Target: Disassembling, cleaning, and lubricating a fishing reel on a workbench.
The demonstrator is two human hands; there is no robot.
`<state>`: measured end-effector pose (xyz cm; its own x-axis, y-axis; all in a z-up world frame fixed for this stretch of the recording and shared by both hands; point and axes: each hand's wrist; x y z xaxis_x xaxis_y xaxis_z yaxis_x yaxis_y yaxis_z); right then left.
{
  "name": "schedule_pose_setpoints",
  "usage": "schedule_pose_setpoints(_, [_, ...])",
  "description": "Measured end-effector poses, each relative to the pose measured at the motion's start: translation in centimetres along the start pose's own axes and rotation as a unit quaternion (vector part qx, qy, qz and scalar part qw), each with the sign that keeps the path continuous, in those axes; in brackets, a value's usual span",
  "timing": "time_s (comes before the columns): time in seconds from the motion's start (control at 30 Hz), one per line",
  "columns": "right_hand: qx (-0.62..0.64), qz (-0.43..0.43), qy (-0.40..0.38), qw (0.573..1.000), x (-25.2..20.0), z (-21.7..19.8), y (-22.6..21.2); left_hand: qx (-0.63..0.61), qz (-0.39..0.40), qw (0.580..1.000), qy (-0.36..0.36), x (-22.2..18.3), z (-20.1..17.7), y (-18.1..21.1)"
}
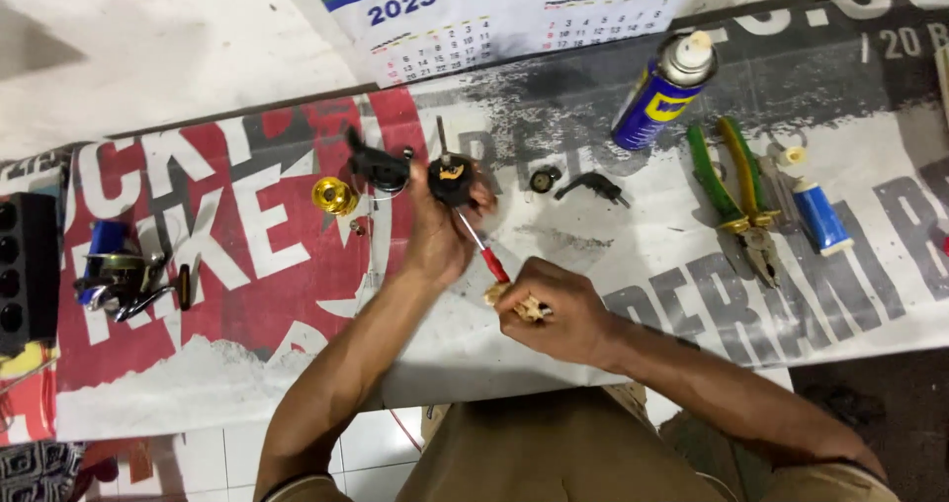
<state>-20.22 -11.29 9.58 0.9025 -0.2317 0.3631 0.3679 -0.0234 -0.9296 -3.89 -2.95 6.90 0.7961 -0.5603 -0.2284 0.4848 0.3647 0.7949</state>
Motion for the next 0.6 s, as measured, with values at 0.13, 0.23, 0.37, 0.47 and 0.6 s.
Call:
schedule_pose_setpoints(0.13, [-0.027, -0.029, 0.033, 0.999, 0.2, 0.6, 1.7, 0.009, -0.065, 0.998, 0.015, -3.3, 3.5, 0.8])
schedule_pose_setpoints(0.23, [-0.013, -0.020, 0.031, 0.999, 0.3, 1.0, 1.9, 0.034, -0.064, 0.996, -0.058, -3.8, 2.3, -0.1])
schedule_pose_setpoints(0.37, [-0.047, -0.032, -0.030, 0.998, 0.2, 0.6, 2.2, 0.037, -0.086, 0.995, -0.041, -2.3, 1.5, 1.6])
schedule_pose_setpoints(0.47, [-0.078, -0.045, -0.032, 0.995, 0.2, -1.2, 1.6, 0.057, -0.085, 0.995, -0.006, -0.5, 0.5, 3.0])
schedule_pose_setpoints(0.6, [-0.088, 0.005, 0.019, 0.996, 0.5, -5.3, 0.8, 0.078, -0.047, 0.995, -0.032, 1.6, -3.0, 2.3])
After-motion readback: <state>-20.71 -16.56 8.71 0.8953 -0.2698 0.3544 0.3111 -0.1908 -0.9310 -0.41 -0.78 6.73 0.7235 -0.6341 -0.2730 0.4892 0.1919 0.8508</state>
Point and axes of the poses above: each hand's wrist, its own x-axis towards the middle knuckle, its own z-axis out of the palm, y = z × x, and after that the axes turned 11 degrees about x, right-handed
